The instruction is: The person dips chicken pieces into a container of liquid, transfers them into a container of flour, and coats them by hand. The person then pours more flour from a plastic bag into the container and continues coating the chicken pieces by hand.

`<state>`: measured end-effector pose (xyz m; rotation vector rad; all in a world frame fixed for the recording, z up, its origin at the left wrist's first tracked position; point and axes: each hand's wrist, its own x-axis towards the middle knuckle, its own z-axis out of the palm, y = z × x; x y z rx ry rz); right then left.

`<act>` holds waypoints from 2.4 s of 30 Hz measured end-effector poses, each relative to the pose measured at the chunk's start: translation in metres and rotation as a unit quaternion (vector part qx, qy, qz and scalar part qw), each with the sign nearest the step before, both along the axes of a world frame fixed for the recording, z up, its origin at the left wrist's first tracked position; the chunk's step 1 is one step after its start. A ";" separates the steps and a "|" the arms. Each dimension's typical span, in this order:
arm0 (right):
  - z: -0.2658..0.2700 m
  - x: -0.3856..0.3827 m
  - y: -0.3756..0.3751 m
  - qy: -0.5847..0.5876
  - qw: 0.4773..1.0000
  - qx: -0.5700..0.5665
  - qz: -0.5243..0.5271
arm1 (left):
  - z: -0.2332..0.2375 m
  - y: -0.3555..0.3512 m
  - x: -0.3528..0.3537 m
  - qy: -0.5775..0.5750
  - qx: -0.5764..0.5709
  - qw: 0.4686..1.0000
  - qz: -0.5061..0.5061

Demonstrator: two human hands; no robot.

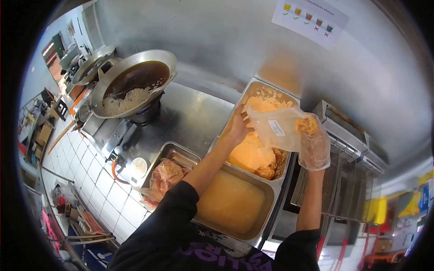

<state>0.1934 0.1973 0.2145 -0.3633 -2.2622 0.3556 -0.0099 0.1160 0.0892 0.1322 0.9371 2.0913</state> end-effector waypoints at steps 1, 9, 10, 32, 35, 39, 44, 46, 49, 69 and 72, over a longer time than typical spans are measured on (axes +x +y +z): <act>-0.002 0.001 0.008 0.007 1.000 -0.029 0.005 | 0.002 -0.003 -0.004 0.002 0.002 1.000 0.003; -0.093 -0.030 0.104 0.181 0.963 -0.200 -0.010 | -0.003 -0.107 -0.002 0.101 -0.048 0.993 0.036; -0.108 -0.043 0.110 0.361 0.814 -0.451 0.060 | -0.005 -0.123 0.008 0.110 -0.068 0.991 0.022; -0.204 -0.074 0.124 -0.122 0.860 -0.495 -0.006 | -0.040 -0.198 0.073 0.239 -0.276 0.930 0.038; -0.160 -0.075 0.051 -0.306 0.905 -0.286 -0.074 | -0.037 -0.174 0.071 0.328 -0.304 0.894 0.037; -0.162 -0.104 0.005 -0.354 0.902 -0.247 -0.024 | -0.037 -0.143 0.083 0.405 -0.245 0.881 -0.013; -0.171 -0.149 0.057 -0.232 0.901 -0.362 -0.062 | -0.024 -0.133 0.087 0.435 -0.237 0.866 -0.065; -0.163 -0.157 0.068 -0.207 0.905 -0.364 -0.075 | -0.021 -0.140 0.084 0.433 -0.239 0.867 -0.058; -0.159 -0.158 0.071 -0.194 0.938 -0.285 -0.014 | -0.034 -0.151 0.077 0.388 -0.257 0.884 -0.051; -0.164 -0.216 0.189 -0.170 0.980 -0.099 0.030 | -0.015 -0.096 0.077 0.458 -0.144 0.876 -0.047; -0.165 -0.210 0.196 -0.172 0.980 -0.103 -0.005 | -0.003 -0.082 0.063 0.479 -0.139 0.865 -0.064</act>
